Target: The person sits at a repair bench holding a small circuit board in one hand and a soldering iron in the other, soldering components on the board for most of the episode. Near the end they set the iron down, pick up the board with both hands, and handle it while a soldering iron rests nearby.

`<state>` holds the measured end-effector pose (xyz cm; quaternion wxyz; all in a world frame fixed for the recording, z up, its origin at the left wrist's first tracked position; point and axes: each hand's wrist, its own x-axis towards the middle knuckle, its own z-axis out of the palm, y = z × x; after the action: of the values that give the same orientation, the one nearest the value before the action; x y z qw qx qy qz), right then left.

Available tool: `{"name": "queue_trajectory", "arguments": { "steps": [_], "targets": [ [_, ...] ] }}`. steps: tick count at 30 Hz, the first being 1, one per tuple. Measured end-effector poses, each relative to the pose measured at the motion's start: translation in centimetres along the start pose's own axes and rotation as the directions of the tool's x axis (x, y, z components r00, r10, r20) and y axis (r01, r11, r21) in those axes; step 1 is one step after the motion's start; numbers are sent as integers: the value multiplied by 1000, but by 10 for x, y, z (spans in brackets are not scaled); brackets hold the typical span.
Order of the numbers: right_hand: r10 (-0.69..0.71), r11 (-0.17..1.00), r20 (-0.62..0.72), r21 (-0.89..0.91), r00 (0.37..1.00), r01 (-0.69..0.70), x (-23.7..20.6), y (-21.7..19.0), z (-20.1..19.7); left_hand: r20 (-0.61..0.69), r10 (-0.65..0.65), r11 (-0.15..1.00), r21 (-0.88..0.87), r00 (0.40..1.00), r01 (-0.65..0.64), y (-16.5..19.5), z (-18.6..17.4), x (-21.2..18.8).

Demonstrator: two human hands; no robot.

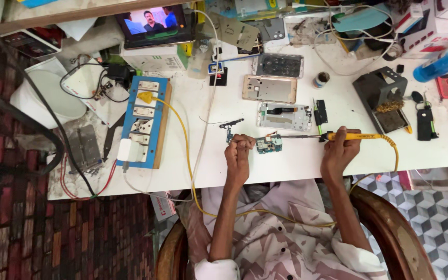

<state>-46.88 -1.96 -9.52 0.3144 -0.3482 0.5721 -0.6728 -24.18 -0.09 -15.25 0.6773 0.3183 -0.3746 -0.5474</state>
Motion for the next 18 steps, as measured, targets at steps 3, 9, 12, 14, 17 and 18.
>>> {"name": "queue_trajectory", "arguments": {
  "steps": [3, 9, 12, 14, 17, 18],
  "targets": [
    [-3, 1000, -3, 0, 1000, 3, 4, 3, -11, -28, 6, 995, 99, 1000, -4, -7, 8, -5],
    [30, 999, -22, 34, 999, -30, 18, -6, -20, -20, 108, 994, 36, 994, -107, -10, 25, 2],
    [27, 997, -16, 69, 1000, -26, 24, -5, -19, -29, 36, 999, 36, 999, -35, -13, 23, 7],
    [18, 997, 7, 75, 1000, -18, 25, -1, -8, -38, 19, 999, 42, 999, -17, -10, 12, 13],
    [9, 1000, 8, 8, 1000, -9, 22, -4, 6, -63, 6, 999, 40, 998, -4, -2, 1, 18],
    [-3, 1000, -9, -24, 1000, 3, 16, -6, 8, -97, -16, 998, 58, 995, 21, 1, -2, 16]
  ]
}}
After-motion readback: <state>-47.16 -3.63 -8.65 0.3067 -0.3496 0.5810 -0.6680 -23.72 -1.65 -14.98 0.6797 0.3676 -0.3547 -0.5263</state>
